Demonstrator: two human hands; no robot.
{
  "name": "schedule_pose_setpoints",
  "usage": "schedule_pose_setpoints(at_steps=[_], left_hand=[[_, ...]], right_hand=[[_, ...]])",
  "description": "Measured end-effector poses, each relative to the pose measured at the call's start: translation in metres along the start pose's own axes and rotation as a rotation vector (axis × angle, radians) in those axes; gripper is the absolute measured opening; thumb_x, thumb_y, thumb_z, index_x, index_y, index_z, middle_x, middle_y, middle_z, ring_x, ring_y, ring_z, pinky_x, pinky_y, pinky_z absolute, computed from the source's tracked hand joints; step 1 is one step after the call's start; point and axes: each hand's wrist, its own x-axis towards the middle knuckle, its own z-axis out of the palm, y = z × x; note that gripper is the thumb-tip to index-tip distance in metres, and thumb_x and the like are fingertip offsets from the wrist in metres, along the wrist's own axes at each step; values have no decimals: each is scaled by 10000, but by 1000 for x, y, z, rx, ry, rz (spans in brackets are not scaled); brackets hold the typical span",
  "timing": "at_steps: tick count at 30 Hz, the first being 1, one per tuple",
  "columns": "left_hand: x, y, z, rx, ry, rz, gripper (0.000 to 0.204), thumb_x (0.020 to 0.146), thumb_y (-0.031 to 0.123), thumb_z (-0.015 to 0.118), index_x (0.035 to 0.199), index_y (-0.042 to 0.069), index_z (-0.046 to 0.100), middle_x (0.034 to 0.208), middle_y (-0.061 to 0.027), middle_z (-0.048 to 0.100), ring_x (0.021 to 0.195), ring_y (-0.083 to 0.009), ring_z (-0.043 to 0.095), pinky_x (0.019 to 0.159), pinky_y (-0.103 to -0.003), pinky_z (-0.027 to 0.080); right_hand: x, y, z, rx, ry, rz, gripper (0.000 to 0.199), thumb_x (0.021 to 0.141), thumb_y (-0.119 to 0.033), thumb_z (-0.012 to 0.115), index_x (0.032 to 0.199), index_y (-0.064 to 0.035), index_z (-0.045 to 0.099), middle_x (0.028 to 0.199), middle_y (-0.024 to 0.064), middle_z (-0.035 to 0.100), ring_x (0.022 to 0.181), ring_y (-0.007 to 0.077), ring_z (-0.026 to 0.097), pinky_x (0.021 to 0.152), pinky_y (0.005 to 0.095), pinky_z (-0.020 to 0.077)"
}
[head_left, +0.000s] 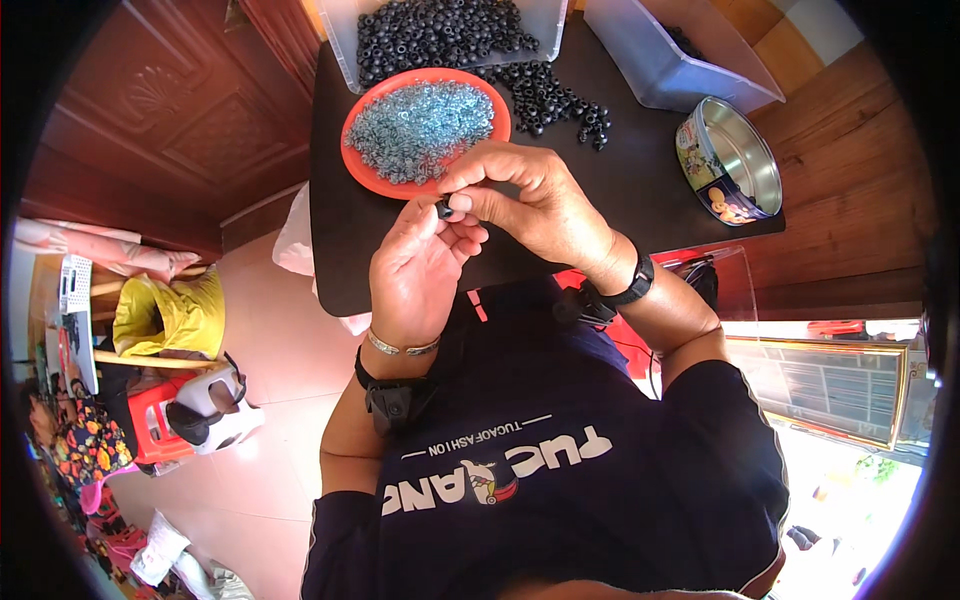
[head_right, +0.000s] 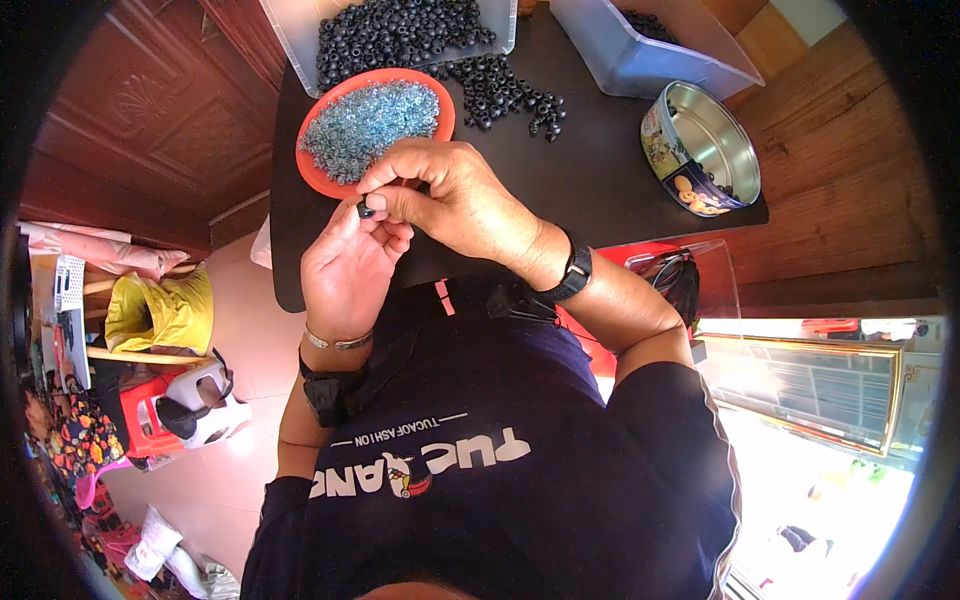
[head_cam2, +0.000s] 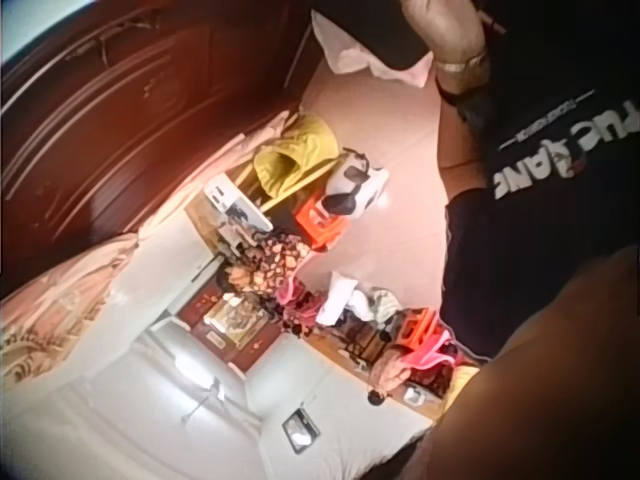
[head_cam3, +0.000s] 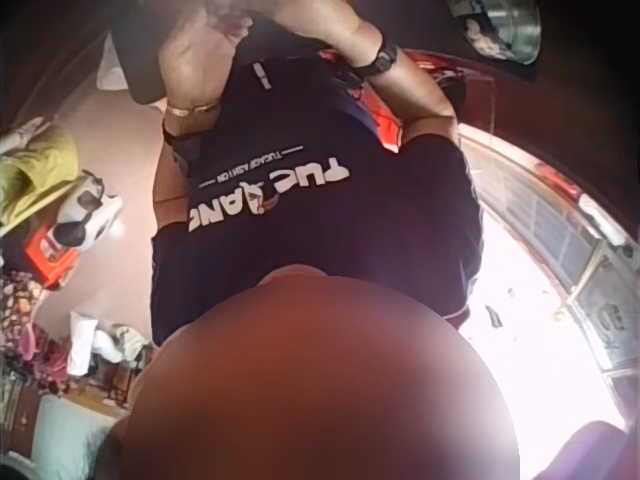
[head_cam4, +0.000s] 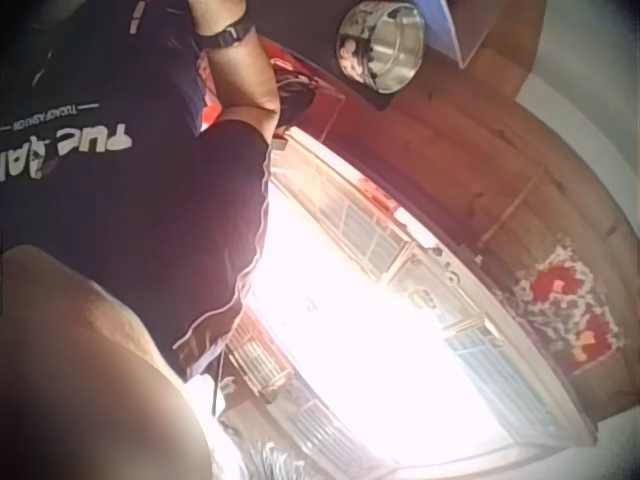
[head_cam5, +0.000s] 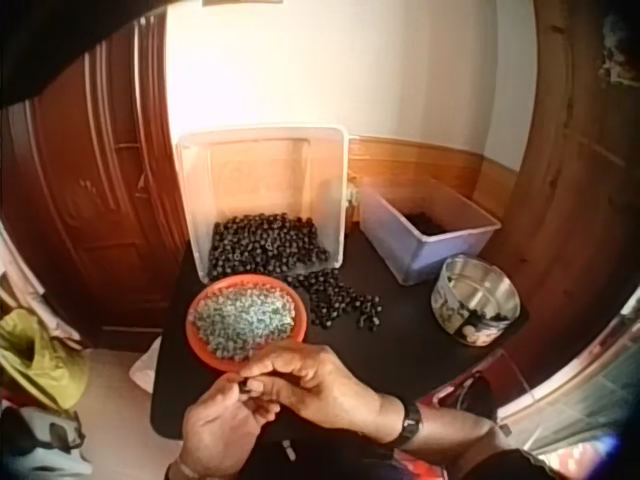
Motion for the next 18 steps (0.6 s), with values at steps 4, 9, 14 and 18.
schedule_pose_setpoints(at_steps=[4, 9, 14, 18], left_hand=[[0, -1, -1, -4, 0, 0, 230, 952, 242, 458, 1019, 36, 533, 968, -74, 574, 888, -195, 573, 798, -315, 436], [0, 0, -2, 2, -10, 5, 234, 953, 243, 457, 1028, 35, 533, 967, -73, 574, 891, -196, 575, 798, -316, 436], [0, 0, 4, -6, 33, 3, 240, 954, 247, 456, 1033, 33, 531, 961, -73, 574, 888, -196, 572, 797, -317, 436], [1, 0, 1, 10, -7, 6, 249, 959, 254, 449, 1035, 31, 529, 964, -74, 577, 897, -194, 568, 797, -316, 436]], right_hand=[[-1, -2, 1, -88, 34, -48, 111, 877, -2, 625, 984, 7, 652, 910, 69, 635, 817, 127, 624, 722, 258, 519], [-2, -3, -1, -6, 55, 34, 108, 874, -3, 629, 980, 3, 648, 919, 75, 640, 800, 120, 624, 719, 259, 524], [0, 0, -1, -184, 65, -173, 103, 854, -13, 653, 957, -16, 656, 915, 75, 657, 816, 154, 631, 727, 279, 522], [1, 1, -1, -368, 74, -280, 114, 824, -40, 686, 937, -36, 667, 908, 68, 677, 853, 216, 637, 742, 321, 516]])
